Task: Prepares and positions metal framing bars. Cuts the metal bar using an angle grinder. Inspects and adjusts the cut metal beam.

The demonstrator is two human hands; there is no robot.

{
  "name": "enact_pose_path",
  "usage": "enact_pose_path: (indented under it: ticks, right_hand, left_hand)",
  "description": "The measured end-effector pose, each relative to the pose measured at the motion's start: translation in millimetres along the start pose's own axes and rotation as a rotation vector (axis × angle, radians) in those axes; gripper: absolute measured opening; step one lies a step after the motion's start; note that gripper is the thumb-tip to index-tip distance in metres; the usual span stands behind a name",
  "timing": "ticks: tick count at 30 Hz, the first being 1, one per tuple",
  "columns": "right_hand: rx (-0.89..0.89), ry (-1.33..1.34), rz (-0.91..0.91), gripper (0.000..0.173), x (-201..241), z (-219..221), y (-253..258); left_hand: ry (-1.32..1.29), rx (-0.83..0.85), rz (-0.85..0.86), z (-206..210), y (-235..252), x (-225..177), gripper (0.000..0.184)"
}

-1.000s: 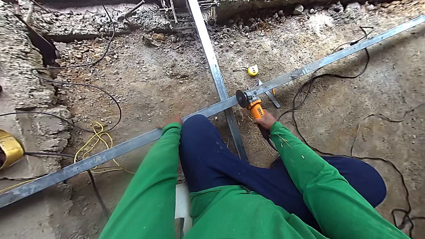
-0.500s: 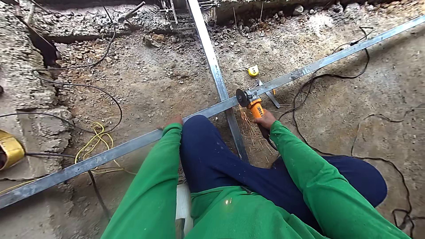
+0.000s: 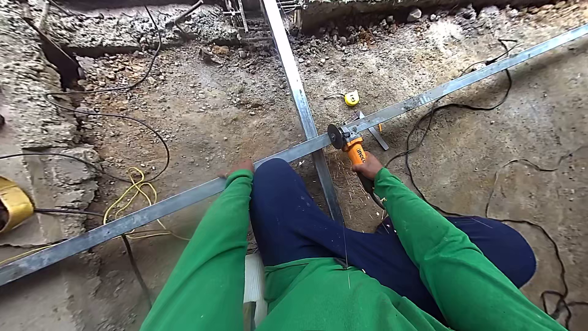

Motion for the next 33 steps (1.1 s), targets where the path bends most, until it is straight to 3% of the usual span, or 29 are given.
enact_pose_path:
  ticks: [12, 16, 19, 22, 24, 28, 31, 33]
  right_hand:
    - [-0.013, 0.060, -0.052, 0.078, 5, 4, 7]
    - [-0.005, 0.127, -0.103, 0.074, 32, -7, -8]
    - [-0.034, 0.210, -0.149, 0.072, 36, -12, -29]
    - [-0.056, 0.218, -0.154, 0.074, 21, -16, -46]
    - [-0.075, 0.229, -0.152, 0.076, 4, -14, -52]
    - [-0.098, 0.228, -0.114, 0.078, -22, -6, -68]
    - [-0.095, 0.253, -0.103, 0.078, -40, 1, -69]
    - [-0.091, 0.243, -0.094, 0.078, -51, 2, -67]
  left_hand:
    - [-0.011, -0.015, 0.005, 5, 10, 4, 0.041]
    - [-0.023, -0.026, -0.013, 6, 12, 2, 0.040]
    - [0.031, 0.073, 0.157, 0, 17, 8, 0.039]
    - [0.076, 0.247, 0.389, -18, 20, 17, 0.070]
    - [0.114, 0.272, 0.413, -22, 25, 18, 0.072]
    - [0.174, 0.137, 0.335, -8, 23, 20, 0.068]
    - [0.155, -0.092, 0.305, 5, -8, 22, 0.066]
    - [0.073, -0.254, 0.340, 24, -23, 25, 0.047]
Point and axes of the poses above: each hand's wrist, its own y-axis towards the middle knuckle, its own z-axis out of the palm, x = y × z, the point moved 1 cm from there along y, towards the middle knuckle, and after that the axes turned 8 degrees about x, right-handed, at the moved point
